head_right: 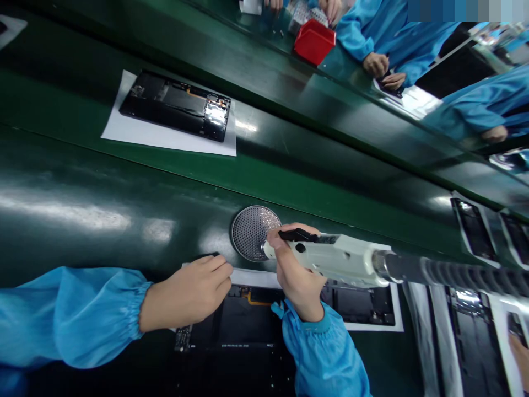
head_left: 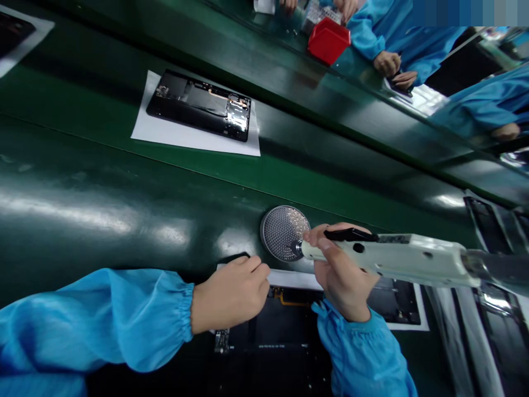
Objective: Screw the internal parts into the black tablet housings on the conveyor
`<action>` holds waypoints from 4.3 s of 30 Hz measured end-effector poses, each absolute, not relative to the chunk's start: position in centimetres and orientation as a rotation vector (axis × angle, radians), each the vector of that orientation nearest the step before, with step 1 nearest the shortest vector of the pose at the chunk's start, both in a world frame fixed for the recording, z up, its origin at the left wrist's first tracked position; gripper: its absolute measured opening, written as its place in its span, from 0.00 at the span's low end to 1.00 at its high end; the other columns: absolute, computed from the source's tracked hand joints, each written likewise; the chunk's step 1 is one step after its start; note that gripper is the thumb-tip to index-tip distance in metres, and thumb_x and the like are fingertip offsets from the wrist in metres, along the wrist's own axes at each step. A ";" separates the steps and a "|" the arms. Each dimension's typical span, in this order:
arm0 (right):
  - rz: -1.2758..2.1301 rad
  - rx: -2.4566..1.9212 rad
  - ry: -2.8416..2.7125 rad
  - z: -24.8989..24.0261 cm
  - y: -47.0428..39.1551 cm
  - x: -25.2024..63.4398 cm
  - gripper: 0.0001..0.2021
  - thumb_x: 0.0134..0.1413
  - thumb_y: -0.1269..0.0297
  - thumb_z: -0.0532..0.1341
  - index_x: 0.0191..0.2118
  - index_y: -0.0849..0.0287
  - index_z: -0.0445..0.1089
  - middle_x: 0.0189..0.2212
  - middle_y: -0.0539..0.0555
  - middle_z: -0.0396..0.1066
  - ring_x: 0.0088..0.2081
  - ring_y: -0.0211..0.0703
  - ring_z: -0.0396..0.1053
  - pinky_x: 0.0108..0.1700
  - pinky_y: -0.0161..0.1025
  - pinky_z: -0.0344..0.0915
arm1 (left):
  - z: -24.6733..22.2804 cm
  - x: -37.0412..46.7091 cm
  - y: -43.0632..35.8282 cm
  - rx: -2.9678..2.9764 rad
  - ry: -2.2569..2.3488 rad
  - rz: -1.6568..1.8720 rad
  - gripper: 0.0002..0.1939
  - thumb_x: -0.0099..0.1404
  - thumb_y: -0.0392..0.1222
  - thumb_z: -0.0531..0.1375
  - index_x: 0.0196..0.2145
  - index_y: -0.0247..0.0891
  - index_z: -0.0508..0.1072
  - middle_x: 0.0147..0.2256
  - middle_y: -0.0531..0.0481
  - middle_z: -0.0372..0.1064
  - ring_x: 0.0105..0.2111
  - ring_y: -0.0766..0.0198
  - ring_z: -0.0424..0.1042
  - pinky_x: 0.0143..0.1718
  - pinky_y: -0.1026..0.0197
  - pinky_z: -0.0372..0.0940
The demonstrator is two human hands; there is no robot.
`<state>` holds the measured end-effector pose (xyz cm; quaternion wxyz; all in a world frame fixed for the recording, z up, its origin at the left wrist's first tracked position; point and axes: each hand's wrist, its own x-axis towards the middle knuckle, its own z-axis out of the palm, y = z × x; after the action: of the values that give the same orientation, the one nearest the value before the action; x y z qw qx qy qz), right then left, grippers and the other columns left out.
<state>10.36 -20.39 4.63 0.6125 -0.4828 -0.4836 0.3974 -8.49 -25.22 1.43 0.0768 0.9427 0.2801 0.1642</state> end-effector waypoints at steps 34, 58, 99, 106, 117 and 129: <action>1.005 -1.060 -1.410 4.4 -26.9 11.6 0.11 0.56 0.71 0.64 0.44 0.52 0.72 0.36 0.52 0.69 0.34 0.43 0.70 0.39 0.49 0.72 | -1.1 -6.9 -25.1 2.882 0.711 0.574 0.12 0.73 0.34 0.52 0.35 0.31 0.74 0.33 0.44 0.68 0.34 0.59 0.63 0.32 0.56 0.57; 1.089 -1.030 -1.401 3.8 -27.2 11.3 0.10 0.56 0.75 0.62 0.41 0.54 0.71 0.33 0.51 0.68 0.35 0.44 0.70 0.37 0.46 0.69 | -0.2 -7.0 -26.0 2.866 0.698 0.619 0.15 0.71 0.32 0.51 0.32 0.29 0.75 0.32 0.41 0.69 0.34 0.57 0.65 0.32 0.55 0.58; 0.872 -1.136 -1.129 5.6 -21.0 10.5 0.10 0.43 0.69 0.69 0.36 0.56 0.74 0.27 0.49 0.70 0.30 0.41 0.70 0.39 0.46 0.71 | -0.1 -7.0 -27.0 2.756 0.806 0.671 0.13 0.68 0.37 0.55 0.42 0.26 0.76 0.37 0.39 0.69 0.36 0.54 0.66 0.35 0.52 0.60; 0.997 -1.031 -1.303 7.3 -25.2 10.7 0.13 0.50 0.74 0.65 0.42 0.52 0.76 0.28 0.50 0.68 0.31 0.42 0.67 0.34 0.47 0.70 | -0.5 -6.9 -27.1 2.726 0.814 0.703 0.11 0.67 0.36 0.55 0.36 0.27 0.75 0.34 0.40 0.67 0.35 0.54 0.65 0.35 0.52 0.59; 1.096 -1.086 -1.400 5.6 -26.9 10.6 0.13 0.53 0.75 0.63 0.44 0.54 0.73 0.33 0.53 0.70 0.34 0.44 0.71 0.37 0.49 0.73 | -0.2 -6.7 -26.9 2.725 0.832 0.750 0.11 0.67 0.35 0.55 0.32 0.28 0.75 0.31 0.42 0.66 0.33 0.55 0.65 0.31 0.54 0.58; 1.120 -1.087 -1.396 5.7 -27.0 10.6 0.15 0.50 0.77 0.63 0.43 0.52 0.73 0.32 0.52 0.69 0.34 0.46 0.71 0.38 0.52 0.72 | 0.0 -6.8 -26.9 2.736 0.796 0.730 0.10 0.66 0.35 0.55 0.32 0.28 0.75 0.31 0.41 0.66 0.33 0.54 0.65 0.32 0.54 0.58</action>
<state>10.61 -26.96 5.65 0.5000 -0.4494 -0.5774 0.4633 -6.78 -26.92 0.04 0.1000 0.9255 0.2693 0.2470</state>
